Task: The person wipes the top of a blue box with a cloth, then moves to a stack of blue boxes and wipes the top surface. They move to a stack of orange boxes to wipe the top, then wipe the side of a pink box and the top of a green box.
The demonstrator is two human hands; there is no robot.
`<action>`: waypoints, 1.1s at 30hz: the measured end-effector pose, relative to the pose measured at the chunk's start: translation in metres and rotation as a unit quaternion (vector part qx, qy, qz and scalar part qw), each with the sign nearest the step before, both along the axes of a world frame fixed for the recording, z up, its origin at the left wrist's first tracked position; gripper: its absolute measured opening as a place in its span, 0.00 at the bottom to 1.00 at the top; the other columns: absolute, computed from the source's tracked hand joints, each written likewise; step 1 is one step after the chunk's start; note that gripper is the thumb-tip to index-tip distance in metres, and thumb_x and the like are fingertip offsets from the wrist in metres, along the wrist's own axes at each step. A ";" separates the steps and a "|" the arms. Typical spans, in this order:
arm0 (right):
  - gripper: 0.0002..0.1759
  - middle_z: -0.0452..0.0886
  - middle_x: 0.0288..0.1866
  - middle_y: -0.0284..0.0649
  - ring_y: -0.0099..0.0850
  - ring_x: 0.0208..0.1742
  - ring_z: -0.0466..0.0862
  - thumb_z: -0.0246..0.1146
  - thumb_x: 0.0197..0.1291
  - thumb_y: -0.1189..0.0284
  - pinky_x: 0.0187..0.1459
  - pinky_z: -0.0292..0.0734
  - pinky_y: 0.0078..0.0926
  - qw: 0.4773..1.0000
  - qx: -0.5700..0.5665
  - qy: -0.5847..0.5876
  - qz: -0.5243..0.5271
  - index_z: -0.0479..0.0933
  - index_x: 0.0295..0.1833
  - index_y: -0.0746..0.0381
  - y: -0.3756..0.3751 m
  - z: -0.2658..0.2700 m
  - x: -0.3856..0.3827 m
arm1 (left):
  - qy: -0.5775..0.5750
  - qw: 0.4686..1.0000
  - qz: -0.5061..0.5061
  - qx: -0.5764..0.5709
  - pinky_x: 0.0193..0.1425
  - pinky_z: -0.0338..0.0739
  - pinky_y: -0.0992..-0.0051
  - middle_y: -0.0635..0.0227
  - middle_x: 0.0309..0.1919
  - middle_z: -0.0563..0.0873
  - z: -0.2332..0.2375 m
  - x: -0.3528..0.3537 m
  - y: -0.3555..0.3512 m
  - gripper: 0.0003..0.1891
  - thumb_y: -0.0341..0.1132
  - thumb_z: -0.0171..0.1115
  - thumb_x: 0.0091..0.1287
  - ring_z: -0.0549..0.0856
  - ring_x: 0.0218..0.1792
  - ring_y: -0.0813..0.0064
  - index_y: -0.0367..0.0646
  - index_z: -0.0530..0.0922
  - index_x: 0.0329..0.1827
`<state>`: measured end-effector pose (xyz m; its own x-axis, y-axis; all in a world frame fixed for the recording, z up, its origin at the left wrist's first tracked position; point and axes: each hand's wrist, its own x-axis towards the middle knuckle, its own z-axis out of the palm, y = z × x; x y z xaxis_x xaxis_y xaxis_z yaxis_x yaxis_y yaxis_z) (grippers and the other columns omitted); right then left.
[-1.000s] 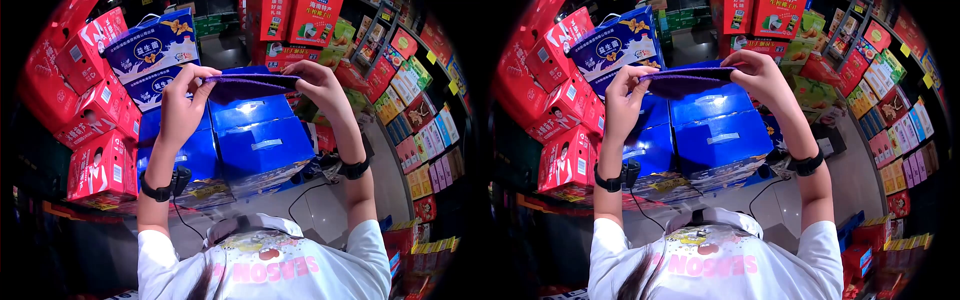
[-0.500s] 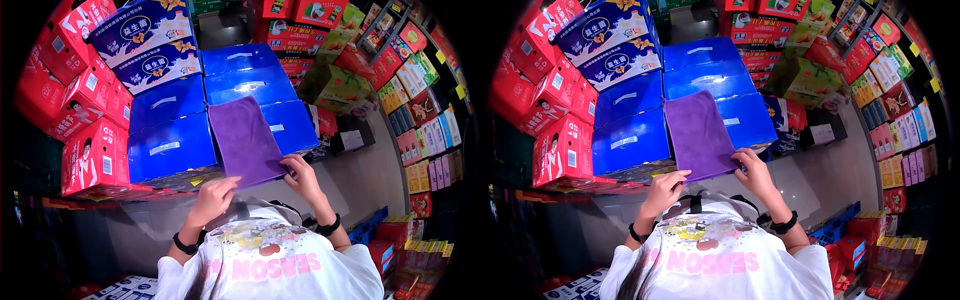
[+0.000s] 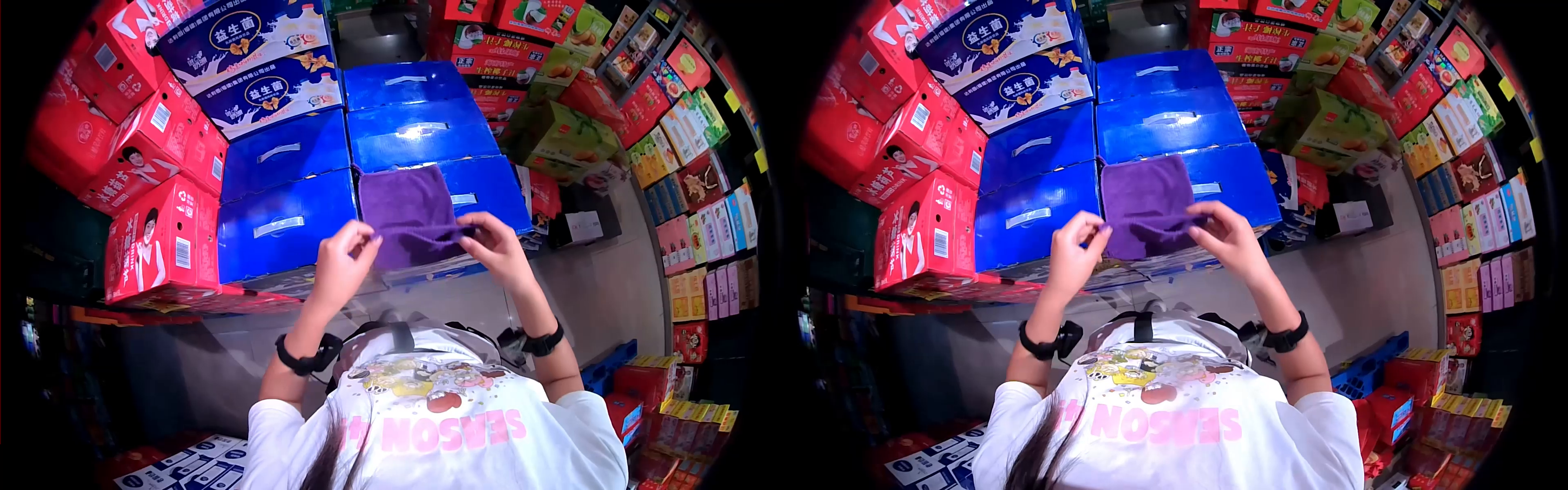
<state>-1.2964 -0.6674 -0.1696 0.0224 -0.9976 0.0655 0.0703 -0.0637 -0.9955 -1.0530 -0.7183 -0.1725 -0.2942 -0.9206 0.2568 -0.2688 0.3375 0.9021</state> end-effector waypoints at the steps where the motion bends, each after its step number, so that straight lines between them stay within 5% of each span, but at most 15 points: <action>1: 0.13 0.77 0.40 0.31 0.15 0.35 0.72 0.62 0.54 0.79 0.35 0.67 0.10 0.997 -0.040 0.064 -0.014 0.75 0.46 0.66 -0.017 0.001 0.001 | -0.007 1.000 0.015 0.004 0.18 0.64 0.83 0.72 0.17 0.77 -0.001 -0.004 -0.017 0.05 0.28 0.60 0.61 0.71 0.17 0.89 0.36 0.73 0.31; 4: 0.15 0.79 0.36 0.35 0.16 0.31 0.73 0.64 0.52 0.78 0.33 0.69 0.13 0.968 -0.120 0.210 -0.071 0.75 0.47 0.65 -0.068 -0.009 0.002 | -0.023 0.999 0.037 -0.024 0.17 0.62 0.83 0.72 0.16 0.77 -0.011 -0.013 -0.072 0.06 0.29 0.58 0.62 0.70 0.15 0.89 0.36 0.73 0.31; 7: 0.17 0.78 0.36 0.34 0.17 0.35 0.75 0.64 0.53 0.76 0.35 0.72 0.15 0.965 -0.089 0.226 -0.095 0.73 0.50 0.63 -0.107 -0.018 0.006 | -0.038 0.996 0.080 -0.030 0.22 0.66 0.76 0.64 0.15 0.79 -0.017 -0.021 -0.107 0.08 0.31 0.61 0.58 0.75 0.16 0.79 0.35 0.74 0.27; 10: 0.25 0.74 0.48 0.44 0.31 0.41 0.79 0.66 0.51 0.73 0.39 0.75 0.24 0.911 -0.173 0.354 -0.124 0.69 0.57 0.63 -0.117 -0.031 0.003 | -0.161 0.960 0.176 -0.147 0.42 0.73 0.68 0.54 0.41 0.80 -0.023 -0.020 -0.104 0.20 0.37 0.61 0.58 0.80 0.39 0.59 0.37 0.70 0.51; 11: 0.29 0.69 0.55 0.48 0.38 0.50 0.76 0.65 0.50 0.74 0.46 0.74 0.28 0.868 -0.206 0.427 -0.148 0.66 0.59 0.63 -0.110 -0.037 0.003 | -0.233 0.932 0.163 -0.225 0.53 0.69 0.64 0.53 0.52 0.73 -0.023 -0.015 -0.098 0.29 0.39 0.61 0.57 0.74 0.51 0.55 0.38 0.63 0.60; 12: 0.31 0.68 0.57 0.48 0.43 0.56 0.71 0.65 0.50 0.73 0.54 0.69 0.32 0.850 -0.224 0.453 -0.151 0.64 0.61 0.61 -0.096 -0.031 0.007 | -0.233 0.930 0.155 -0.239 0.56 0.66 0.62 0.54 0.52 0.73 -0.016 -0.015 -0.083 0.29 0.38 0.62 0.56 0.71 0.54 0.55 0.38 0.65 0.59; 16: 0.27 0.65 0.62 0.46 0.47 0.63 0.64 0.66 0.48 0.72 0.61 0.64 0.37 0.836 -0.253 0.488 0.012 0.70 0.57 0.60 -0.047 -0.027 0.009 | -0.316 0.918 -0.071 -0.230 0.64 0.62 0.62 0.57 0.57 0.72 -0.017 -0.010 -0.026 0.24 0.36 0.64 0.55 0.69 0.60 0.57 0.41 0.71 0.55; 20: 0.22 0.69 0.60 0.45 0.45 0.63 0.67 0.64 0.48 0.76 0.60 0.66 0.37 0.847 -0.232 0.477 0.011 0.74 0.52 0.61 -0.041 -0.047 -0.006 | -0.239 0.948 -0.048 -0.205 0.61 0.67 0.64 0.59 0.52 0.78 -0.042 -0.004 -0.024 0.17 0.31 0.63 0.53 0.73 0.57 0.59 0.39 0.77 0.48; 28: 0.15 0.77 0.53 0.39 0.41 0.56 0.73 0.63 0.48 0.77 0.54 0.71 0.34 0.815 -0.294 0.499 0.002 0.78 0.45 0.61 -0.047 -0.048 -0.016 | -0.290 0.908 -0.067 -0.296 0.60 0.68 0.63 0.60 0.48 0.80 -0.041 -0.002 -0.031 0.09 0.27 0.61 0.54 0.78 0.53 0.62 0.36 0.77 0.38; 33: 0.22 0.72 0.58 0.40 0.40 0.63 0.66 0.65 0.46 0.73 0.64 0.57 0.44 0.807 -0.254 0.533 0.033 0.75 0.51 0.59 -0.026 -0.037 -0.005 | -0.340 0.897 -0.069 -0.276 0.66 0.59 0.57 0.57 0.53 0.76 -0.027 -0.004 -0.009 0.12 0.28 0.62 0.49 0.70 0.60 0.59 0.37 0.76 0.38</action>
